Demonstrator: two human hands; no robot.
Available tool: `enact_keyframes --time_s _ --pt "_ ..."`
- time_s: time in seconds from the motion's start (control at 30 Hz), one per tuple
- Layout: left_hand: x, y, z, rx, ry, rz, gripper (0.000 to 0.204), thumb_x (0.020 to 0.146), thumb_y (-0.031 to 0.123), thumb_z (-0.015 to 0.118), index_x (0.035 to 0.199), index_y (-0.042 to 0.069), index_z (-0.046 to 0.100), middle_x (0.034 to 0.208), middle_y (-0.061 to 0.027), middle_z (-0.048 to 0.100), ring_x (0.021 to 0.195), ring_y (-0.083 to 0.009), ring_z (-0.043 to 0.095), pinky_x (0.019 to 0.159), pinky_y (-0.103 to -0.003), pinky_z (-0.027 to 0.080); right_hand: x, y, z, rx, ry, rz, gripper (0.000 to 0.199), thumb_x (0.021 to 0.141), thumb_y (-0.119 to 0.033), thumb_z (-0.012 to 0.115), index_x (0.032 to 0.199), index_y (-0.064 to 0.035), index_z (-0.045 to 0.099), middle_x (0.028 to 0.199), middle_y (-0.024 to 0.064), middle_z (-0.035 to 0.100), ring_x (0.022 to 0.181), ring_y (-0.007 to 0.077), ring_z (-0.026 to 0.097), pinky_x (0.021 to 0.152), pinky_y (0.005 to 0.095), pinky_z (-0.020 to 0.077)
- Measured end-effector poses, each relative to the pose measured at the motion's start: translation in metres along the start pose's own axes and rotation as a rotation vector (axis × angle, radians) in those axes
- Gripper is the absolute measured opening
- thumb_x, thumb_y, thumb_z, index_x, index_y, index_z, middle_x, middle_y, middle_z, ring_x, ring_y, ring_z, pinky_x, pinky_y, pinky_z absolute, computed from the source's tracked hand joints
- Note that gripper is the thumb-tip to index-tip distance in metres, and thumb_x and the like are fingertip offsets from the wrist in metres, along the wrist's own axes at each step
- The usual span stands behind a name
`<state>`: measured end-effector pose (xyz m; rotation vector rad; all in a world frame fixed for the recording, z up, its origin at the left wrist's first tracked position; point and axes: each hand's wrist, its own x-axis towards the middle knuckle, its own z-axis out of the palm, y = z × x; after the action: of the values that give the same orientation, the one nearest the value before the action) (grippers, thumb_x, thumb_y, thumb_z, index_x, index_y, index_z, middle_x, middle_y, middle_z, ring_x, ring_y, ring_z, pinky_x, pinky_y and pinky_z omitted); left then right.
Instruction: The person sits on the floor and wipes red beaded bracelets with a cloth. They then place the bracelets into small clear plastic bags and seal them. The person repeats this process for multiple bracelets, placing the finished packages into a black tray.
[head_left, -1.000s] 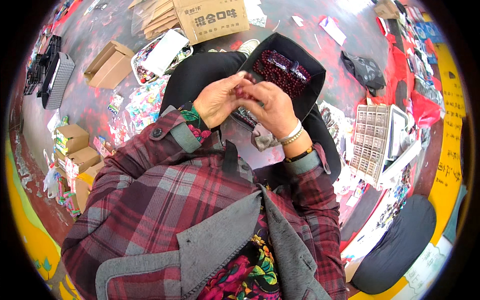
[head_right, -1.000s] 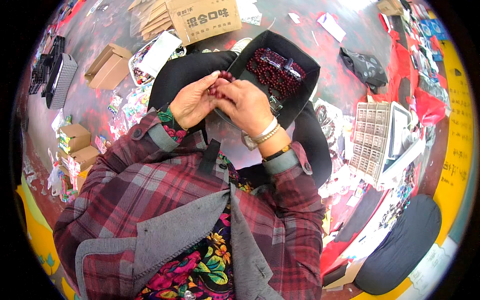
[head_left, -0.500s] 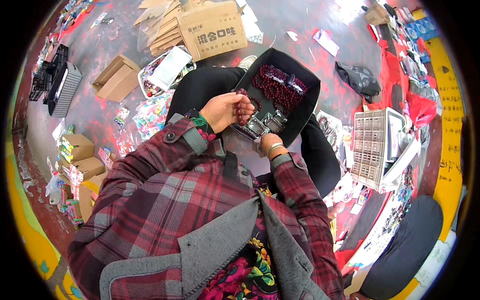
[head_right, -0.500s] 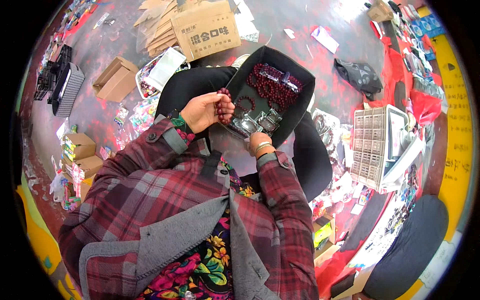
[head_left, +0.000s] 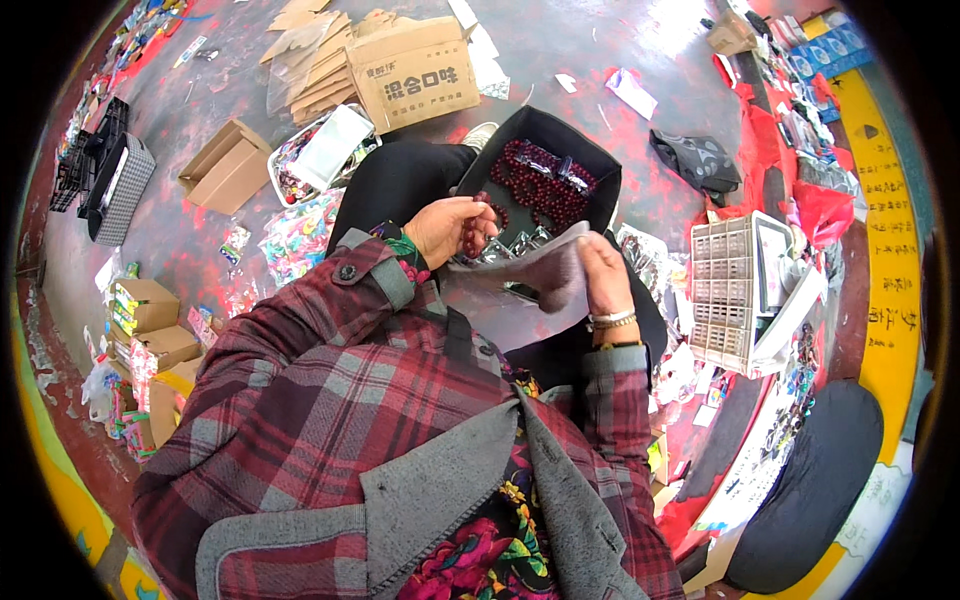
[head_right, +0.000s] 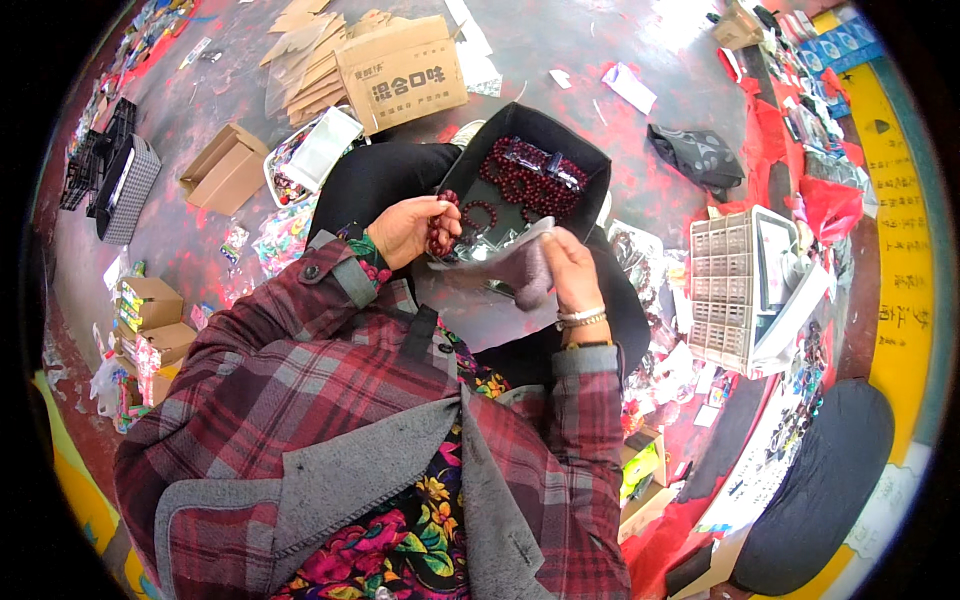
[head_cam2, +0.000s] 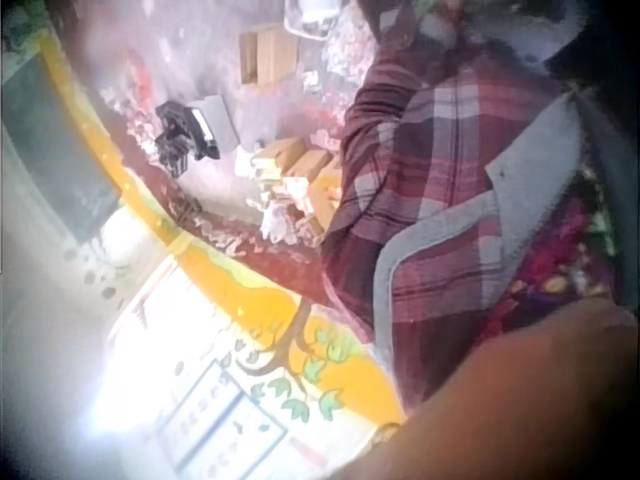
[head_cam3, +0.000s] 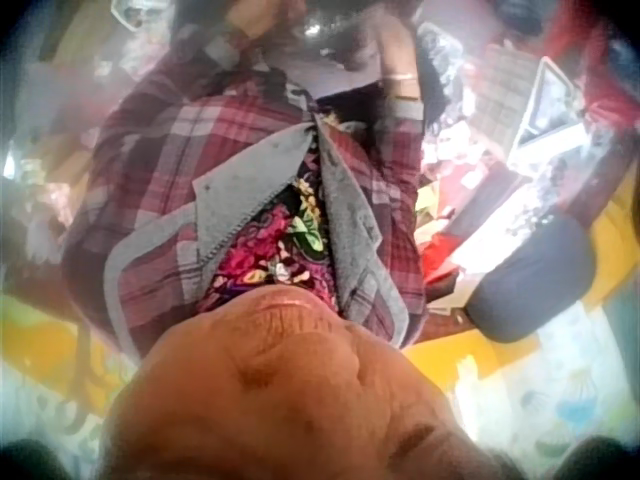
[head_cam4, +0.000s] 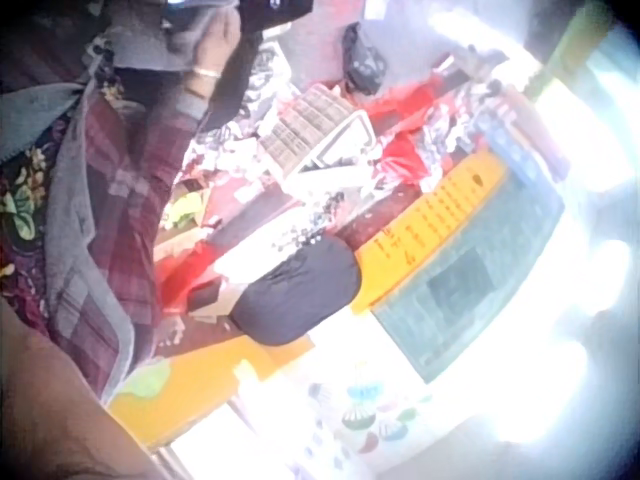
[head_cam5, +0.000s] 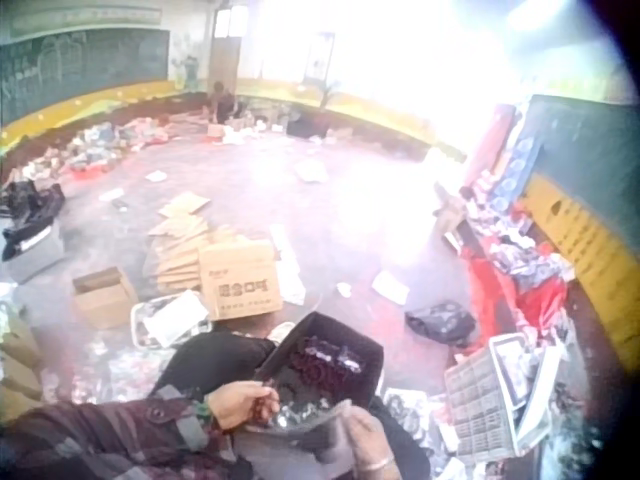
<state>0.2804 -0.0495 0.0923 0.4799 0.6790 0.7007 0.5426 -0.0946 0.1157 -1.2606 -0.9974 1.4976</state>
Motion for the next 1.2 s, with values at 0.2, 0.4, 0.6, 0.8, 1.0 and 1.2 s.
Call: enact_keyframes --time_s 0.2,0.4,0.6,0.8,1.0,1.2 --pt "-0.009 -0.007 0.016 0.086 -0.074 0.001 0.017 0.09 0.02 0.049 0.093 0.003 0.054 0.081 -0.0071 0.061 0.066 -0.013 0.056 0.063 -0.025 0.046 -0.02 -0.055 0.011 0.28 -0.004 -0.061 0.022 0.092 -0.016 0.048 0.107 -0.0041 0.058 0.089 0.0006 0.061 0.075 0.0087 0.056 0.066 0.0209 0.0454" --pt "-0.012 -0.025 0.026 0.074 -0.134 -0.092 0.026 0.092 0.028 0.043 0.095 0.005 0.055 0.087 -0.0069 0.06 0.074 -0.0149 0.055 0.068 -0.029 0.045 -0.017 -0.078 0.085 -0.295 -0.115 -0.313 0.012 0.09 -0.012 0.048 0.095 -0.0053 0.057 0.082 0.0028 0.06 0.068 0.0118 0.056 0.059 0.0266 0.0467" --pt "-0.045 -0.022 0.027 -0.146 -0.429 0.197 0.039 0.094 0.031 0.037 0.117 0.002 0.048 0.118 -0.0124 0.052 0.107 -0.0205 0.052 0.096 -0.037 0.039 -0.051 -0.063 0.144 -0.991 -0.521 -0.639 0.014 0.078 -0.013 0.059 0.089 -0.0059 0.062 0.084 0.0131 0.061 0.071 0.0272 0.06 0.064 0.0339 0.0471" --pt "-0.023 -0.016 0.028 -0.392 -0.273 -0.147 0.034 0.095 0.024 0.036 0.117 0.002 0.049 0.112 -0.0121 0.056 0.094 -0.0198 0.059 0.085 -0.034 0.047 -0.044 -0.033 0.089 -0.594 0.159 -0.276 0.012 0.079 -0.012 0.06 0.084 -0.0018 0.062 0.072 0.012 0.059 0.066 0.0232 0.06 0.059 0.0308 0.0468" --pt "-0.033 -0.01 0.052 -0.146 -0.183 -0.012 0.026 0.089 0.012 0.048 0.113 0.002 0.051 0.106 -0.0092 0.058 0.092 -0.0152 0.059 0.08 -0.028 0.048 -0.048 -0.002 0.09 -0.61 0.264 -0.362 0.029 0.077 -0.008 0.062 0.105 -0.0022 0.057 0.093 0.0098 0.06 0.077 0.0177 0.06 0.066 0.0277 0.048" --pt "-0.027 -0.011 0.054 0.921 -0.145 0.322 0.022 0.083 0.01 0.052 0.103 0.0 0.055 0.098 -0.0119 0.058 0.085 -0.0212 0.056 0.075 -0.03 0.046 -0.038 0.028 0.094 0.526 -0.089 0.16 0.031 0.089 -0.017 0.049 0.118 -0.0062 0.048 0.111 0.0056 0.056 0.1 0.0177 0.055 0.084 0.0313 0.0466"
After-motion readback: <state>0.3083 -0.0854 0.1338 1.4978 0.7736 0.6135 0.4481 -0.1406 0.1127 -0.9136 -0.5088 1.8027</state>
